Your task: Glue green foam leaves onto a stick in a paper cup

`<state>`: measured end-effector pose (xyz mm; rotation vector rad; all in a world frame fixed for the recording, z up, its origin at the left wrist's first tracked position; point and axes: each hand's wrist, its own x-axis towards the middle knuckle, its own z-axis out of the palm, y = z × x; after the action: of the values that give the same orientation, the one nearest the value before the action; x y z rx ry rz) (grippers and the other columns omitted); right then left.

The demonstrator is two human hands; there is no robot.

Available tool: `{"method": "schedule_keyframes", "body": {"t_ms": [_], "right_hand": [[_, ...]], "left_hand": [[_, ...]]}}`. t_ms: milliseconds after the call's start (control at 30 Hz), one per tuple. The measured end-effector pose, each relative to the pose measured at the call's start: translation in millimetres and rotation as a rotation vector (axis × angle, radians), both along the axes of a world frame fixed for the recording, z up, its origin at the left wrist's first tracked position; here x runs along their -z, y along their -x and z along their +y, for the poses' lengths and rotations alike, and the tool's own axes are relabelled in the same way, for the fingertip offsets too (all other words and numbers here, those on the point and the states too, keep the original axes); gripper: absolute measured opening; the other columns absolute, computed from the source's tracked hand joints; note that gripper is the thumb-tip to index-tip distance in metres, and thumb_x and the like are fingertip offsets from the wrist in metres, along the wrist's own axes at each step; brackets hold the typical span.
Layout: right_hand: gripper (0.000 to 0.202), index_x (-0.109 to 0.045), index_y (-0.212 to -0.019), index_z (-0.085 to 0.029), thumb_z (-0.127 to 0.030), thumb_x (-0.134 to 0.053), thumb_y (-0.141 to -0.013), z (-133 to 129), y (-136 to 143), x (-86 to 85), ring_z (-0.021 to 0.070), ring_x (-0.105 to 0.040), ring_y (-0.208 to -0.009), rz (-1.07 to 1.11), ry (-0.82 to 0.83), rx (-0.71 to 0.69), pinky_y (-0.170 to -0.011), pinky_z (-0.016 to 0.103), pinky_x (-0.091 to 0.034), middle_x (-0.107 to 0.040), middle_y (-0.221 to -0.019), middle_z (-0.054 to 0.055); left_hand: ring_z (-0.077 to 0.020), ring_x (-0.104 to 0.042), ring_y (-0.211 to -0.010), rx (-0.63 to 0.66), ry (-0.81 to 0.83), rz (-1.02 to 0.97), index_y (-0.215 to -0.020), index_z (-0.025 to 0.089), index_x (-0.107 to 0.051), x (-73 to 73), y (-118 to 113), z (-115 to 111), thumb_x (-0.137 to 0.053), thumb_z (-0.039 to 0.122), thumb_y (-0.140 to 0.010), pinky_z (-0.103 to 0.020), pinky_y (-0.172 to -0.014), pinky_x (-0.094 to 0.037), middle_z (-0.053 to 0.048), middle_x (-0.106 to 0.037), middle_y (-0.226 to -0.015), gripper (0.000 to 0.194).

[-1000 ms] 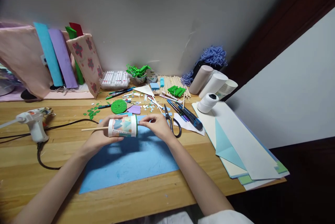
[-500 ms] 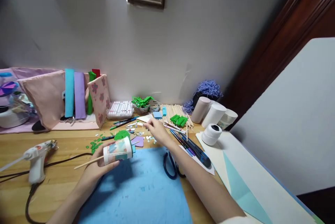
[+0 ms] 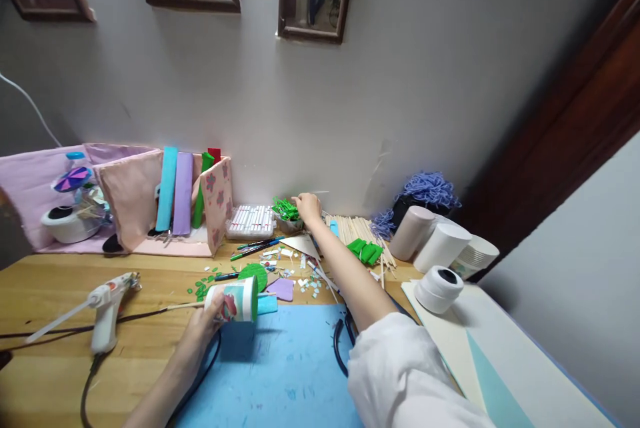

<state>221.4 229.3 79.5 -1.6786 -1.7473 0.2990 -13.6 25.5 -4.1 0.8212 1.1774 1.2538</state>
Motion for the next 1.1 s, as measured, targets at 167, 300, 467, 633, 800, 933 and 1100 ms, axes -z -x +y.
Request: {"method": "schedule_keyframes", "body": {"t_ms": [167,300,467,633,800,933,1100], "right_hand": [[0.032,-0.065,-0.096,-0.011,-0.033,-0.041,-0.095,-46,7,0.1,0.0194,-0.063,-0.087,0.006,0.042,-0.179,-0.082,0.036,-0.048,-0.068,-0.091,0.01],[0.024,-0.071,-0.075,-0.018,-0.036,-0.059,-0.084,-123,21,7.6,0.0166,-0.065,-0.071,-0.002,0.181,-0.556,-0.068,0.027,-0.048,-0.072,-0.074,0.002],[0.011,-0.07,-0.089,-0.021,-0.023,-0.062,-0.081,-200,33,31.6,0.0217,-0.06,-0.078,-0.134,0.037,-0.622,-0.069,0.032,-0.042,-0.07,-0.085,0.008],[0.013,-0.068,-0.07,-0.02,-0.023,-0.059,-0.08,-218,40,49.0,0.0184,-0.055,-0.067,0.27,0.134,-0.468,-0.065,0.03,-0.039,-0.065,-0.069,0.004],[0.031,-0.066,-0.071,-0.017,-0.04,-0.05,-0.084,-223,43,65.2,0.0153,-0.056,-0.059,0.572,0.274,-0.48,-0.057,0.027,-0.042,-0.066,-0.064,0.004],[0.039,-0.064,-0.069,-0.016,-0.053,-0.055,-0.078,-233,49,79.2,0.0145,-0.055,-0.059,0.727,0.333,-0.483,-0.059,0.028,-0.044,-0.066,-0.065,0.005],[0.043,-0.066,-0.068,-0.016,-0.058,-0.062,-0.073,-249,55,86.6,0.0149,-0.056,-0.058,0.842,0.418,-0.475,-0.058,0.028,-0.044,-0.066,-0.064,0.005]], "left_hand": [[-0.0157,-0.062,-0.077,-0.023,0.013,-0.025,-0.089,0.013,-0.065,2.4,9,2,-0.065,0.06,-0.067,-0.024,-0.069,-0.047,-0.003,-0.068,-0.081,0.052],[-0.0139,-0.058,-0.07,-0.043,-0.015,0.041,-0.086,0.012,-0.064,2.6,11,3,-0.063,0.063,-0.066,-0.023,-0.065,-0.043,-0.003,-0.066,-0.077,0.056],[-0.0139,-0.053,-0.058,0.019,-0.121,0.16,-0.066,0.012,-0.061,-2.1,5,-3,-0.061,0.064,-0.067,-0.024,-0.059,-0.039,-0.002,-0.06,-0.061,0.052],[-0.0121,-0.051,-0.057,0.097,-0.243,0.195,-0.069,0.014,-0.061,-8.2,-1,-8,-0.069,0.058,-0.062,-0.023,-0.057,-0.039,-0.001,-0.06,-0.063,0.045],[-0.0101,-0.052,-0.062,0.201,-0.31,0.187,-0.113,0.015,-0.056,-5.1,-6,-11,-0.075,0.043,-0.062,-0.023,-0.059,-0.042,-0.006,-0.064,-0.095,0.061],[-0.0175,-0.058,-0.081,0.245,-0.355,0.315,-0.107,0.015,-0.06,-3.8,-11,-18,-0.07,0.044,-0.069,-0.028,-0.072,-0.045,-0.008,-0.064,-0.098,0.049],[-0.0245,-0.06,-0.099,0.348,-0.335,0.213,-0.108,0.016,-0.058,-13.7,-14,-27,-0.064,0.048,-0.074,-0.034,-0.084,-0.046,-0.01,-0.065,-0.108,0.046]]}}
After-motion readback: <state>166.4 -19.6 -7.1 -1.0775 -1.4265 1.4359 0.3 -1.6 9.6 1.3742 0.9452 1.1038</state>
